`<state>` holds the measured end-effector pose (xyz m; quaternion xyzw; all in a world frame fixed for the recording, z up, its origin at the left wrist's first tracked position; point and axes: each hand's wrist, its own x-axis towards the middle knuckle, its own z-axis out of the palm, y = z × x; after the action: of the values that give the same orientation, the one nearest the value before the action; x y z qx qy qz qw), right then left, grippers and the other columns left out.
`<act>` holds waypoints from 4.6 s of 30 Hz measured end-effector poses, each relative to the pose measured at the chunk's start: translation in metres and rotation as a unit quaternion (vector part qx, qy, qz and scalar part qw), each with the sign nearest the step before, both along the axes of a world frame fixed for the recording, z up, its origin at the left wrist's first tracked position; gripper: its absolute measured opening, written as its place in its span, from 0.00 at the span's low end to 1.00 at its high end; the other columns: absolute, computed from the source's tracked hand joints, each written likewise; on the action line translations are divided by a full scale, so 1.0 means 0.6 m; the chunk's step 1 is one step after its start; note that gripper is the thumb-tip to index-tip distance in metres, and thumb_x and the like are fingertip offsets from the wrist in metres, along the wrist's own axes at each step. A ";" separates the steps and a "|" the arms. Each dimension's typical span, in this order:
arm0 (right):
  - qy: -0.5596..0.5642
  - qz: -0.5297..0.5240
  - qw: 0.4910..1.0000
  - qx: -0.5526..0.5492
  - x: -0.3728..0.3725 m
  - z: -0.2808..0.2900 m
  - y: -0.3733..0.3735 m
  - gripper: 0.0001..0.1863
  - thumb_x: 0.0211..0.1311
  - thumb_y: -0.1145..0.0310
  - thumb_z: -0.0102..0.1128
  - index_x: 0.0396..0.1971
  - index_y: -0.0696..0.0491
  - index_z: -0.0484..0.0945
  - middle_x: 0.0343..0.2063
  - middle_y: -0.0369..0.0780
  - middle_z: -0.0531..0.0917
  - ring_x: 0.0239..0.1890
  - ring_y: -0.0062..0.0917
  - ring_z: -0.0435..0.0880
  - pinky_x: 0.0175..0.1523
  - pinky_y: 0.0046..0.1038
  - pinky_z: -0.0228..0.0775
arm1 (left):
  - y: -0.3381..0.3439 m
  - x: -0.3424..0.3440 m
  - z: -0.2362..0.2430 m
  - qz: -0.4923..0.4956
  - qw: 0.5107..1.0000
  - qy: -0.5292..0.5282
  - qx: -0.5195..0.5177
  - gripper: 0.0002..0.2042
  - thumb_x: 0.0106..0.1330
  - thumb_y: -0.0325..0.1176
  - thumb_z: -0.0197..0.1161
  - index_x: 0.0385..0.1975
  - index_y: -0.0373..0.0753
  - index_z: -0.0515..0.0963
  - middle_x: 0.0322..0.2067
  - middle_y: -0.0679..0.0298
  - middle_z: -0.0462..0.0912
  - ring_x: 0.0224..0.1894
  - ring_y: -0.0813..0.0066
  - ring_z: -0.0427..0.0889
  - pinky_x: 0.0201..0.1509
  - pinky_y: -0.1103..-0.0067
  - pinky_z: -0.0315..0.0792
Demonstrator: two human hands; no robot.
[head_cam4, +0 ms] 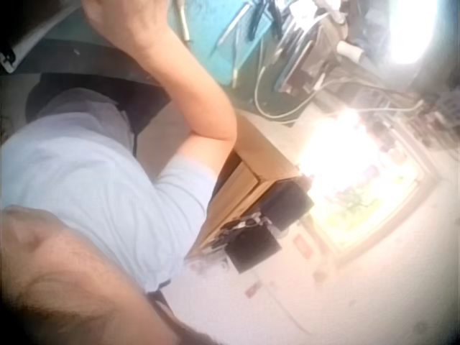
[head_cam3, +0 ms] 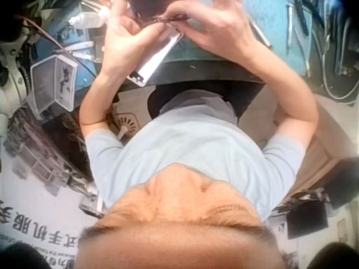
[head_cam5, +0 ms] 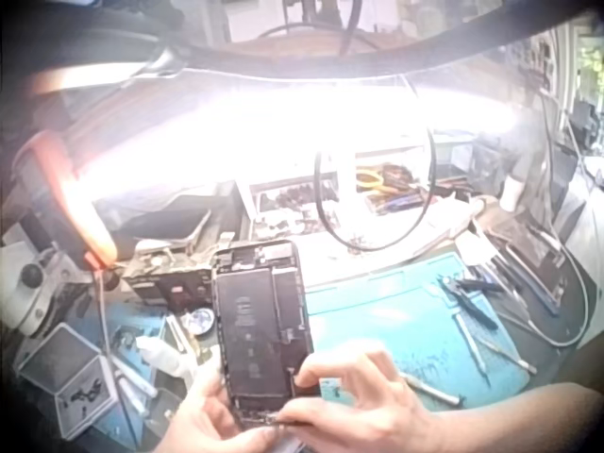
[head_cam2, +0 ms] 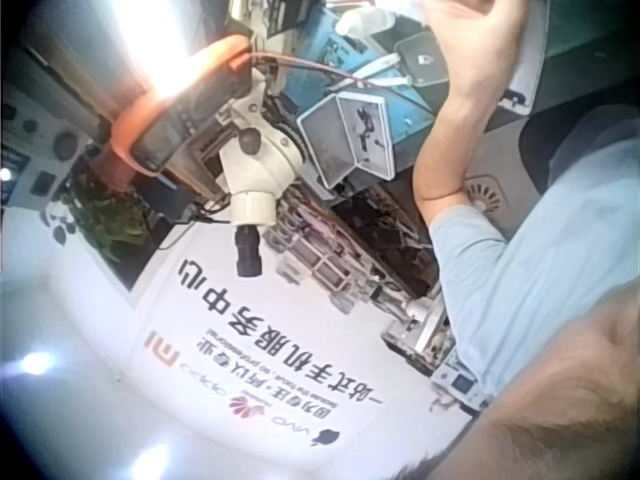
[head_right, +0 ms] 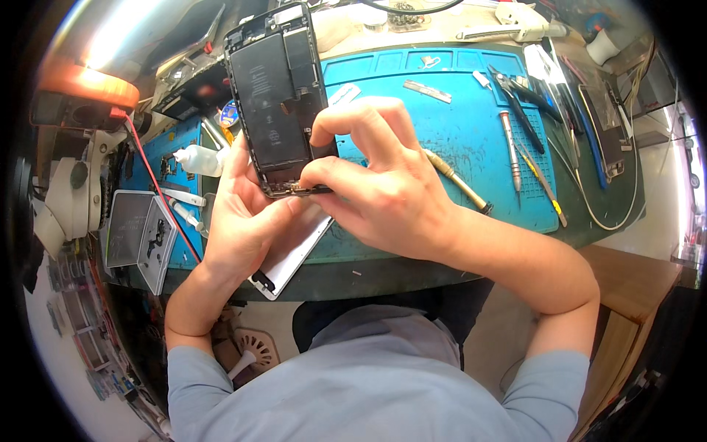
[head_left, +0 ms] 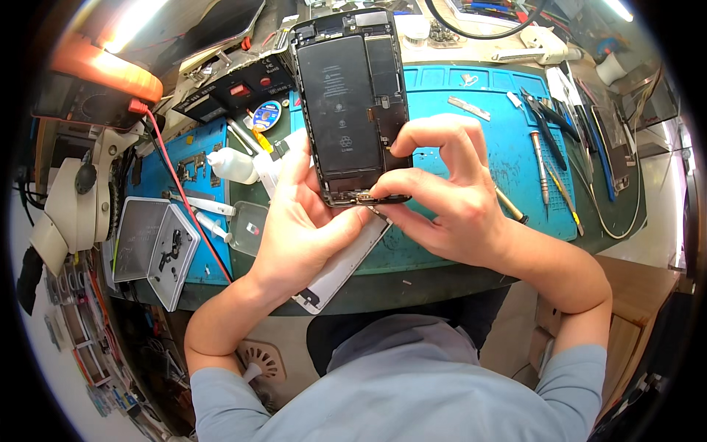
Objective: The person disassembles a white smartphone, using a screwdriver to remove screws and a prying tool to separate the screen assembly. They then transfer internal components, including the battery and camera module, to a black smartphone chassis. The person carefully aligns and connects the battery and camera ribbon cables inside the black chassis.
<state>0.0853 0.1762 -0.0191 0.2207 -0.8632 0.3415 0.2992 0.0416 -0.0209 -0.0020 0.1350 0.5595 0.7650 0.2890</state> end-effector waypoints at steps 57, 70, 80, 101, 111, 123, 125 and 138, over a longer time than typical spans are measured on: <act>-0.020 0.038 0.999 -0.018 0.002 0.013 0.007 0.17 0.37 0.77 0.76 0.33 0.49 0.88 0.43 0.41 0.73 0.49 0.33 0.71 0.54 0.31 0.67 | -0.010 -0.008 -0.001 -0.033 0.998 0.013 0.051 0.36 0.68 0.20 0.55 0.73 0.35 0.45 0.63 0.51 0.67 0.65 0.60 0.71 0.67 0.65 0.71; -0.019 0.038 0.999 -0.019 0.002 0.010 0.009 0.18 0.37 0.77 0.76 0.34 0.47 0.87 0.43 0.40 0.73 0.49 0.33 0.71 0.54 0.32 0.65 | -0.007 -0.007 0.000 -0.026 0.998 0.039 0.032 0.36 0.68 0.19 0.55 0.73 0.34 0.45 0.63 0.51 0.68 0.64 0.63 0.72 0.67 0.67 0.70; -0.021 0.040 0.999 -0.021 0.000 0.009 0.008 0.18 0.37 0.76 0.75 0.34 0.47 0.87 0.42 0.39 0.73 0.49 0.32 0.72 0.55 0.31 0.63 | -0.007 -0.007 -0.001 -0.021 0.999 0.032 0.030 0.36 0.67 0.19 0.56 0.73 0.32 0.45 0.62 0.51 0.68 0.64 0.66 0.72 0.68 0.70 0.69; -0.022 0.033 0.999 -0.014 -0.001 0.006 0.007 0.18 0.37 0.77 0.75 0.33 0.46 0.87 0.43 0.38 0.73 0.49 0.32 0.72 0.55 0.32 0.63 | -0.004 -0.006 0.000 -0.010 1.000 0.003 0.023 0.35 0.68 0.18 0.55 0.73 0.35 0.47 0.62 0.52 0.69 0.63 0.65 0.73 0.67 0.67 0.71; -0.022 0.037 0.999 -0.013 -0.001 0.004 0.007 0.18 0.37 0.77 0.75 0.33 0.47 0.87 0.43 0.38 0.73 0.50 0.32 0.72 0.55 0.32 0.65 | -0.006 -0.009 0.005 -0.016 1.000 0.003 0.010 0.36 0.67 0.16 0.55 0.72 0.34 0.46 0.59 0.54 0.72 0.60 0.70 0.75 0.64 0.72 0.72; -0.026 0.033 0.999 -0.012 0.001 0.009 0.004 0.17 0.38 0.77 0.75 0.33 0.47 0.87 0.43 0.38 0.73 0.50 0.32 0.72 0.56 0.31 0.63 | 0.001 -0.005 0.000 -0.009 0.999 0.042 0.021 0.38 0.65 0.16 0.58 0.72 0.34 0.46 0.60 0.56 0.70 0.60 0.71 0.74 0.64 0.74 0.71; -0.015 0.032 0.999 -0.002 0.000 0.009 0.003 0.16 0.39 0.77 0.74 0.32 0.47 0.86 0.44 0.38 0.73 0.49 0.33 0.72 0.54 0.32 0.65 | 0.001 -0.006 0.002 -0.012 0.999 0.035 0.014 0.37 0.64 0.16 0.59 0.71 0.34 0.48 0.59 0.56 0.71 0.60 0.71 0.75 0.64 0.74 0.71; 0.067 0.032 0.997 0.028 -0.010 -0.002 0.012 0.14 0.37 0.76 0.74 0.29 0.48 0.83 0.43 0.38 0.76 0.42 0.31 0.77 0.43 0.28 0.73 | -0.005 -0.003 0.003 0.034 0.999 -0.013 0.029 0.37 0.64 0.16 0.60 0.71 0.33 0.47 0.58 0.55 0.72 0.59 0.71 0.75 0.63 0.74 0.72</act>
<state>0.0790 0.1833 -0.0202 0.2790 -0.8429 0.3116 0.3385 0.0396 -0.0240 -0.0005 0.1139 0.5380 0.7918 0.2659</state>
